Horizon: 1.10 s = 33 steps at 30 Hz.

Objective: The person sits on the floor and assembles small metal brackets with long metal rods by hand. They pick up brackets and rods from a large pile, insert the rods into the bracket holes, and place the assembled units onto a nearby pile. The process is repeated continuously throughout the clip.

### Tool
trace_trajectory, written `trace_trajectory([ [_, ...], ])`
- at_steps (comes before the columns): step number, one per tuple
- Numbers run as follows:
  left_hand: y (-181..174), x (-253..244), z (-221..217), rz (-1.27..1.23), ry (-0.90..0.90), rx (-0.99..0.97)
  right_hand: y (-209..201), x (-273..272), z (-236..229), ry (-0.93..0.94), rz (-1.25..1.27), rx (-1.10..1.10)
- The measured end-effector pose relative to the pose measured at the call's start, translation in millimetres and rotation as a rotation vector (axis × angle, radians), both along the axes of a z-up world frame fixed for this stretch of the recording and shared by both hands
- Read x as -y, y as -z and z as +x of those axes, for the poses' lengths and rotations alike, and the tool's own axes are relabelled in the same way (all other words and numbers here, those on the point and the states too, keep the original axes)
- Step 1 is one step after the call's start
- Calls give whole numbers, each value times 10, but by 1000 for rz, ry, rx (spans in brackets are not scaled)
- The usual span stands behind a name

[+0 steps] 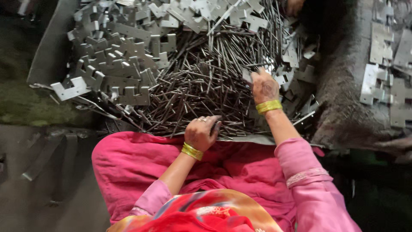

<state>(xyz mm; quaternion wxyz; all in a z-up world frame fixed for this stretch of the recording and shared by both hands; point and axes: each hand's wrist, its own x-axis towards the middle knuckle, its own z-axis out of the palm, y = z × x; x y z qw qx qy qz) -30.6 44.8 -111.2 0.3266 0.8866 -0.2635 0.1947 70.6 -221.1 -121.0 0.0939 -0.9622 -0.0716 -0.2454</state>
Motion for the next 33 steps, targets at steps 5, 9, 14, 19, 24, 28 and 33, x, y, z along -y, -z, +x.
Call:
trace_trajectory([
  [5, -162, 63, 6, -1, -74, -196, -456, 200, -323, -73, -193, -213],
  [9, -309, 403, 196, -57, -122, -316, -1150, 612, -864, -65, -53, 11],
  [14, -190, 1254, 421, 340, 78, -2, -1509, 882, -1411, 41, 215, 203],
  [19, 285, 2147, 397, 580, 340, -131, -1169, 859, -1697, 17, 1007, 554],
  [24, 376, 2398, 413, 470, 310, -215, -701, 764, -2155, 188, 2025, 527],
  [28, -104, 2083, 578, 469, 250, -283, -382, 498, -2320, 123, 2351, 117],
  [33, -279, 900, 691, -204, -9, -645, -2, 141, -2244, 70, 2521, -147],
])
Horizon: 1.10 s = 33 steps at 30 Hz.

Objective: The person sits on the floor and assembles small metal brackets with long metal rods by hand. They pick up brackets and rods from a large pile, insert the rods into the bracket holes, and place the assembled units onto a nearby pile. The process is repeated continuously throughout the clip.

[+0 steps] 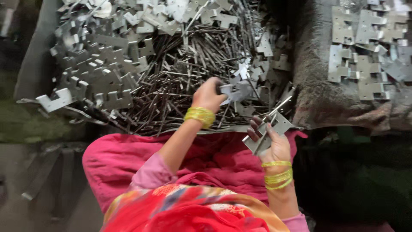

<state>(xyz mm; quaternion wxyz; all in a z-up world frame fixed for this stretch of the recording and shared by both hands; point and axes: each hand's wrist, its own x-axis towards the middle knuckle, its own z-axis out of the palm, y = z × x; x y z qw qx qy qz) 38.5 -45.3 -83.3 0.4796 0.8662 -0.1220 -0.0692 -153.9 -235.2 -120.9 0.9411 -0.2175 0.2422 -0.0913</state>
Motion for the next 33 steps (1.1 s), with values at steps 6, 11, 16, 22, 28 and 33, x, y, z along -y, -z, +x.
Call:
trace_trajectory([
  [6, 292, -909, -346, -576, -161, -491, 126, -585, 444, -106, -79, 5],
  [11, 111, -727, -887, -747, -200, -507, -44, -920, 517, -75, -88, 10],
  [16, -133, -573, -1317, 103, -130, 444, -141, -1072, 526, -140, 14, 99],
  [22, -290, -795, -1299, -530, -60, -403, -313, -1227, 471, -159, -282, 120],
  [28, -391, -1507, -1085, 118, 254, 239, -816, -1138, 475, -285, -1876, 554],
  [33, -368, -1668, -894, -138, 159, -139, -670, -1153, 349, -909, -1540, 57],
])
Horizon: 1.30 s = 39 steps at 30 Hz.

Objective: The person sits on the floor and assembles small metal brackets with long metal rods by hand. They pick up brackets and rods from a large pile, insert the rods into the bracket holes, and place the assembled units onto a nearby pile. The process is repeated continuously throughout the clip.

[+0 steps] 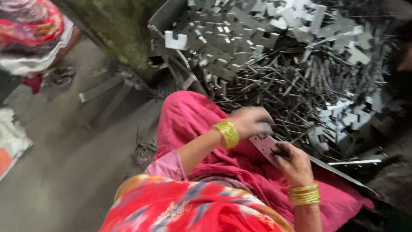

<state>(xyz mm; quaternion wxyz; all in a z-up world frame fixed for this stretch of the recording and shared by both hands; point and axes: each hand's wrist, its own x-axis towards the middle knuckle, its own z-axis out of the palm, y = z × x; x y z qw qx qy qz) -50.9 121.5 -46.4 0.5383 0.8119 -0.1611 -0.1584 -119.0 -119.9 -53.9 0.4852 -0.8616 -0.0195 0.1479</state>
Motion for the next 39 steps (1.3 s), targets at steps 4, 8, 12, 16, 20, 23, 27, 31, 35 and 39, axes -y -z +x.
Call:
trace_trajectory([
  [4, 90, -466, 301, 963, -753, 934, 332, 350, -106, 289, 302, 82],
  [8, 177, -773, 517, 966, -640, 365, 371, 1171, -22, 551, 156, 364],
  [12, 23, -534, 461, 754, -698, 445, 272, 2246, 579, 917, -135, 551],
  [16, -338, -198, 402, 612, -692, 329, 272, 3332, 1477, 1222, -380, 562],
  [20, -626, 65, 342, 290, -633, 147, 123, 3844, 2266, 1250, -896, 293],
  [23, -768, 214, 389, 123, -599, 37, -100, 3631, 2377, 1350, -1310, 528],
  [27, -667, 386, 450, 320, -541, 747, -68, 2432, 1663, 864, 102, 722],
  [31, -439, 703, 420, 279, -505, 657, 166, 848, 757, 536, 870, -202],
  [35, -242, 1034, 206, -360, -269, -292, 313, 190, 450, 490, 1535, -171],
  [39, -9, 961, -20, -20, -226, 275, 226, 429, 837, 712, 1486, -72],
])
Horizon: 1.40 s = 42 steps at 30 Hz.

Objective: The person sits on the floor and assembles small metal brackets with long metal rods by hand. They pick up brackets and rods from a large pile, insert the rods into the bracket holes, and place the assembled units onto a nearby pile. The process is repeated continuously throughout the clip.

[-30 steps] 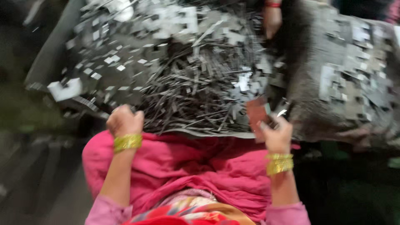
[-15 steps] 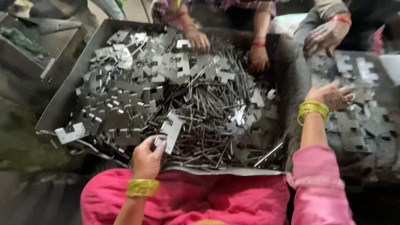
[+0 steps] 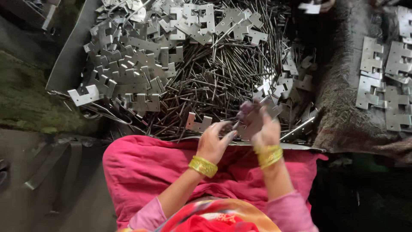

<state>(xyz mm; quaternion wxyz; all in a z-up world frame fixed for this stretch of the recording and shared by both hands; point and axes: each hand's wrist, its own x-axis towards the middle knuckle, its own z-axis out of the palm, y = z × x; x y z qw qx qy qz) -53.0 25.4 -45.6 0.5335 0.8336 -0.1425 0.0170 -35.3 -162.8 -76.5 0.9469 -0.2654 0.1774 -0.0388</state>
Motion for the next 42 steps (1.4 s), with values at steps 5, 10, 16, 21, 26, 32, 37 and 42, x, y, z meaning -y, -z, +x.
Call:
trace_trajectory([
  [5, 414, -242, -141, 88, 31, 204, 155, 601, 1191, 212, -1472, -99],
  [10, 494, -362, -39, 29, 82, 237, 584, 582, 1566, 77, -2557, 37],
  [16, 562, -136, 131, 109, 1, 61, 152, 884, 976, 464, -2240, 190],
  [21, 891, 1144, 768, 311, 164, 194, -150, 1329, -188, 699, -534, -7],
  [26, 1228, 2468, 1316, 606, 94, 431, -165, 1171, -1190, 453, -264, -136],
  [32, 1323, 2564, 1425, 555, 79, -84, -35, 875, -1384, 297, 42, -142],
  [37, 1024, 1465, 1316, -73, 74, -644, 103, 604, -1022, 171, -36, -138],
  [42, 519, 475, 754, -610, -27, -646, 106, 173, -650, 108, -86, -55],
])
